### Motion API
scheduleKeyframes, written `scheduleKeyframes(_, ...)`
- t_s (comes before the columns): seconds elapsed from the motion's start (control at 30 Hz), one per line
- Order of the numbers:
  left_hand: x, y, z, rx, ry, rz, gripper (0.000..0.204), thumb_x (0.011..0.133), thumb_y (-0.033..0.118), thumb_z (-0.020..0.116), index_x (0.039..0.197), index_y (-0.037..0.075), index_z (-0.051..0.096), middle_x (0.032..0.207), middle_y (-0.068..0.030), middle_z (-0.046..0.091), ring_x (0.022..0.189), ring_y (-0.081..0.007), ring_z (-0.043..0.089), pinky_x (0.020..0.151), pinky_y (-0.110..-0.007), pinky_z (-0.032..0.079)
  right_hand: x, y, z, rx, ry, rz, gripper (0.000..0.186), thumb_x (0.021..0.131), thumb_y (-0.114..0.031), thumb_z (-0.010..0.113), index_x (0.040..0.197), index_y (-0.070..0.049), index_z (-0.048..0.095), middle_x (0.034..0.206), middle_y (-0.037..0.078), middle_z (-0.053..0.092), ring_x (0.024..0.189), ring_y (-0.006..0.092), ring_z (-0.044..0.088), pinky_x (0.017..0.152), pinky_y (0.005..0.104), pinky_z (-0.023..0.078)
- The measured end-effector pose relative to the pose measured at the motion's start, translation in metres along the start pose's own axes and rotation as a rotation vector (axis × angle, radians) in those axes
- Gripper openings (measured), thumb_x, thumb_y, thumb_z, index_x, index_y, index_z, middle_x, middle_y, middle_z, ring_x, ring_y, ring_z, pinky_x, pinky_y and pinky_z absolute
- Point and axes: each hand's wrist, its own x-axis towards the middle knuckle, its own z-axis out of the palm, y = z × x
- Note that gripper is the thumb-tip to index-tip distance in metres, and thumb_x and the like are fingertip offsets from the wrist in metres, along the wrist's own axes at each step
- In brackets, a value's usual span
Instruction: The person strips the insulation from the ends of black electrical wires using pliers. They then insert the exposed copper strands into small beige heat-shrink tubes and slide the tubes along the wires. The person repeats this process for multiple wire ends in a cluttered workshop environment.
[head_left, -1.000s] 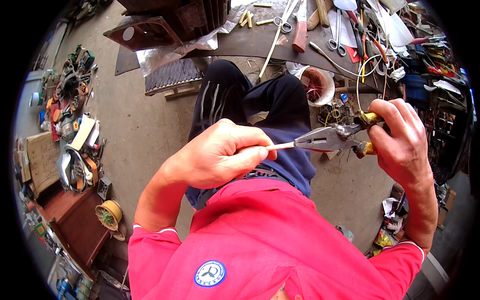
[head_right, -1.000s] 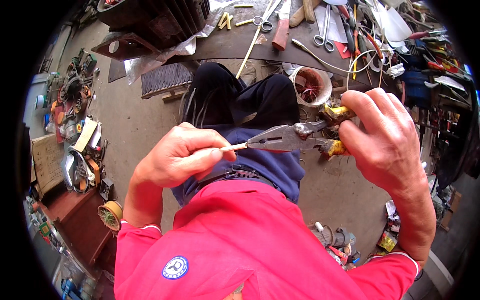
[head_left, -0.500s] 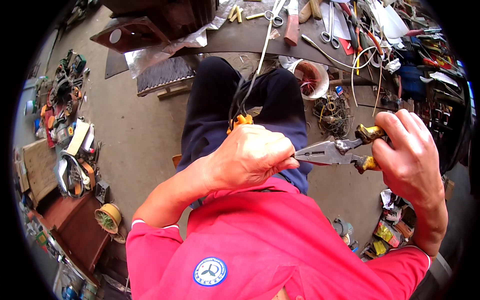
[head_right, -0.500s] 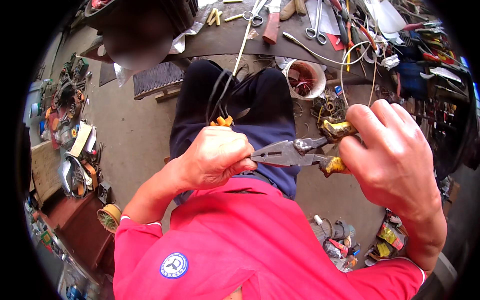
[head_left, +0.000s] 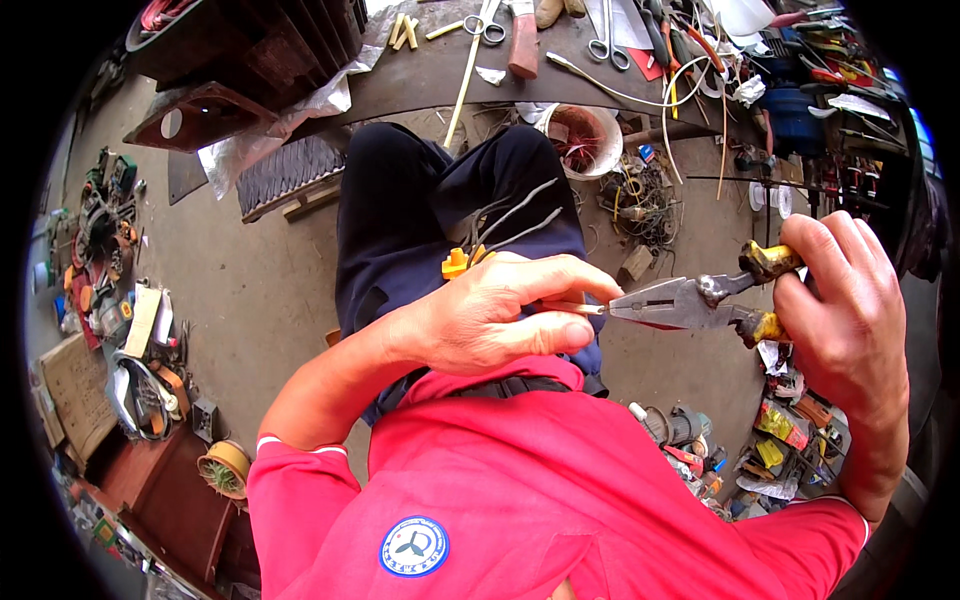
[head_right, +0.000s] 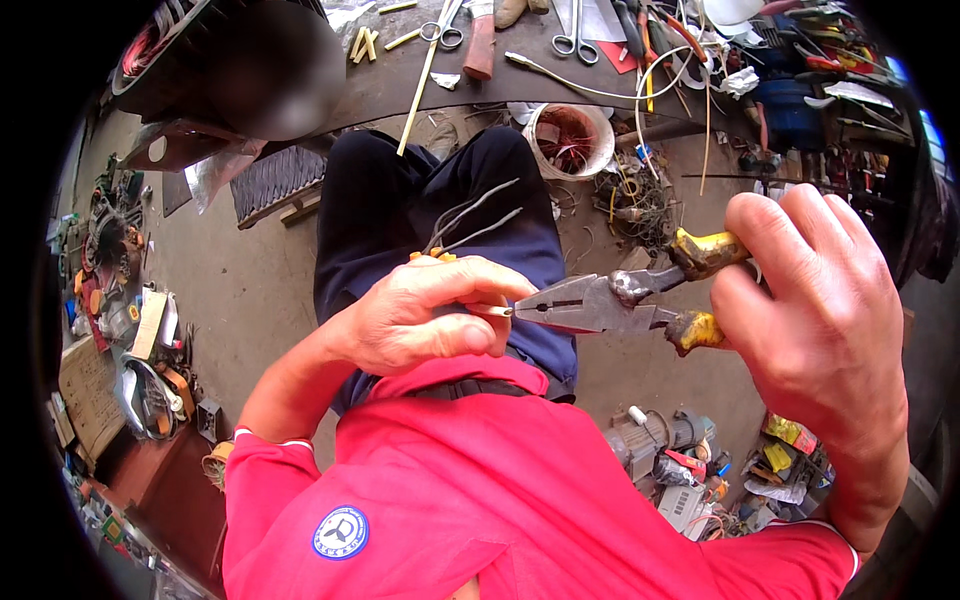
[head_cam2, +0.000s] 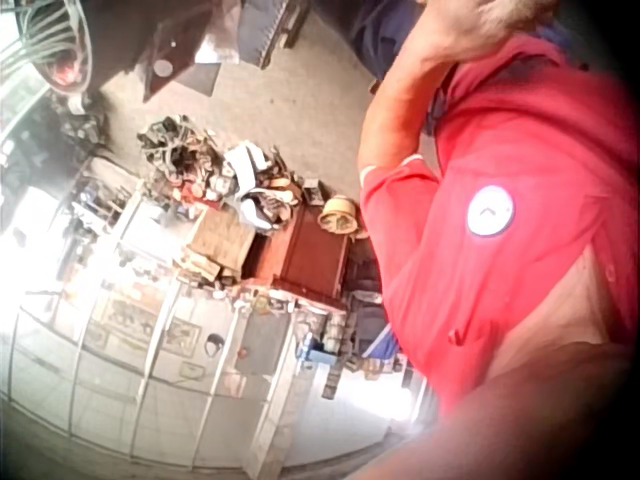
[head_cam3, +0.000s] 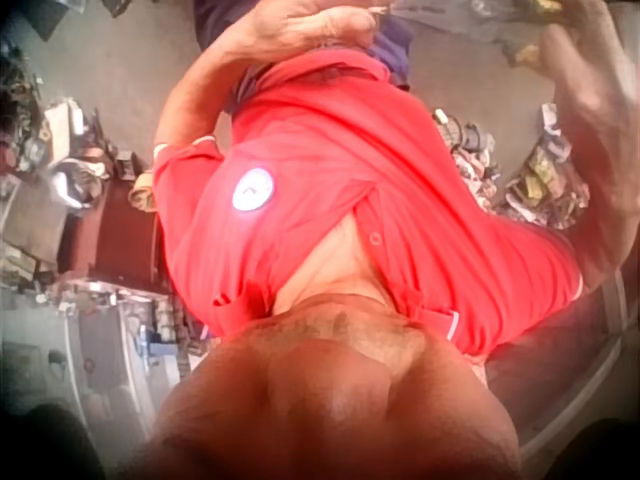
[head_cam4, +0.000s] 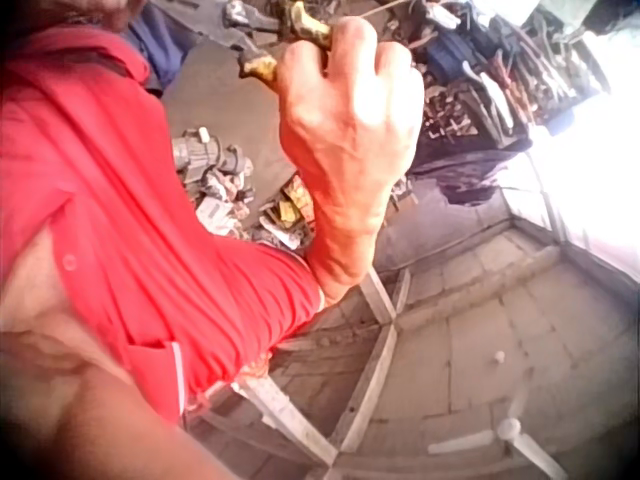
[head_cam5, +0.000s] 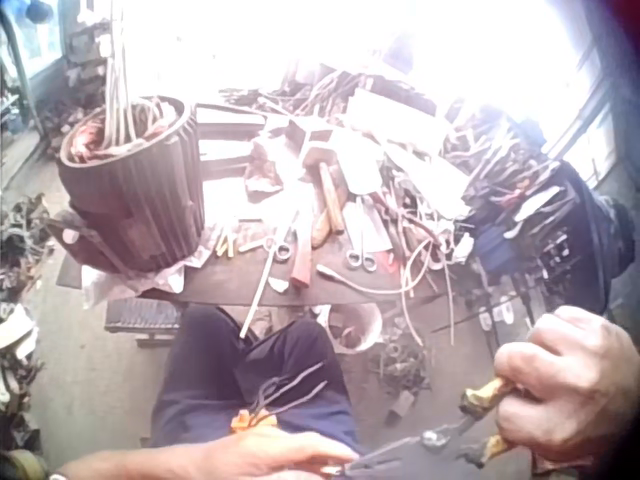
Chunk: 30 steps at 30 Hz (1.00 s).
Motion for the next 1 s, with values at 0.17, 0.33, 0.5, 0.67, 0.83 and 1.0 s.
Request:
scheduleKeyframes(0.17,0.003,0.01,-0.011,-0.01,-0.172,-0.148,0.023,0.102,0.017,0.059,0.096,-0.003,0.067,0.068,-0.0065,0.062,0.053,-0.0142,0.061,0.051,-0.029,0.047,0.003,-0.005,-0.008,0.016,-0.012,-0.015,0.025,0.056,-0.017,0.064,0.063,-0.001,0.046,0.093,0.012,0.056,0.073,0.0263,0.052,0.062,0.038,0.043)
scheduleKeyframes(0.33,0.003,-0.002,-0.015,0.044,-0.271,-0.031,0.023,0.101,0.017,0.06,0.091,-0.003,0.065,0.071,-0.009,0.062,0.057,-0.0184,0.062,0.054,-0.031,0.048,0.005,-0.011,-0.016,0.037,-0.067,-0.018,0.027,0.054,-0.016,0.063,0.064,0.002,0.046,0.097,0.015,0.057,0.076,0.0279,0.054,0.063,0.0391,0.044)
scheduleKeyframes(0.5,0.005,-0.007,-0.016,-0.005,-0.328,-0.003,0.022,0.1,0.016,0.061,0.09,-0.003,0.063,0.074,-0.0101,0.062,0.064,-0.0224,0.063,0.059,-0.033,0.048,0.002,-0.015,-0.018,0.034,-0.082,-0.005,0.026,0.054,-0.016,0.063,0.064,0.002,0.046,0.096,0.015,0.057,0.075,0.0275,0.053,0.063,0.0391,0.043)
scheduleKeyframes(0.67,0.0,-0.015,-0.013,0.014,-0.263,-0.01,0.018,0.099,0.014,0.062,0.095,-0.003,0.063,0.075,-0.0113,0.062,0.066,-0.0262,0.063,0.06,-0.034,0.049,0.002,-0.011,-0.017,0.065,-0.109,-0.012,0.025,0.056,-0.015,0.063,0.064,0.001,0.046,0.096,0.014,0.056,0.076,0.0277,0.053,0.062,0.0388,0.042)
scheduleKeyframes(0.83,0.002,-0.013,0.011,0.481,0.119,0.349,0.027,0.083,0.01,0.076,0.103,0.0,0.061,0.073,-0.0094,0.06,0.06,-0.026,0.06,0.054,-0.034,0.045,0.001,-0.005,-0.012,0.01,-0.054,0.015,0.024,0.057,-0.016,0.065,0.063,-0.001,0.048,0.092,0.013,0.056,0.074,0.0266,0.054,0.063,0.0389,0.044)
scheduleKeyframes(1.0,0.005,-0.011,0.012,0.82,0.232,0.532,0.033,0.073,0.009,0.08,0.098,0.001,0.06,0.065,-0.0054,0.054,0.049,-0.022,0.052,0.047,-0.033,0.038,0.001,-0.004,-0.019,0.029,-0.086,0.009,0.025,0.058,-0.015,0.064,0.065,0.001,0.046,0.097,0.016,0.056,0.075,0.0281,0.054,0.064,0.0395,0.045)
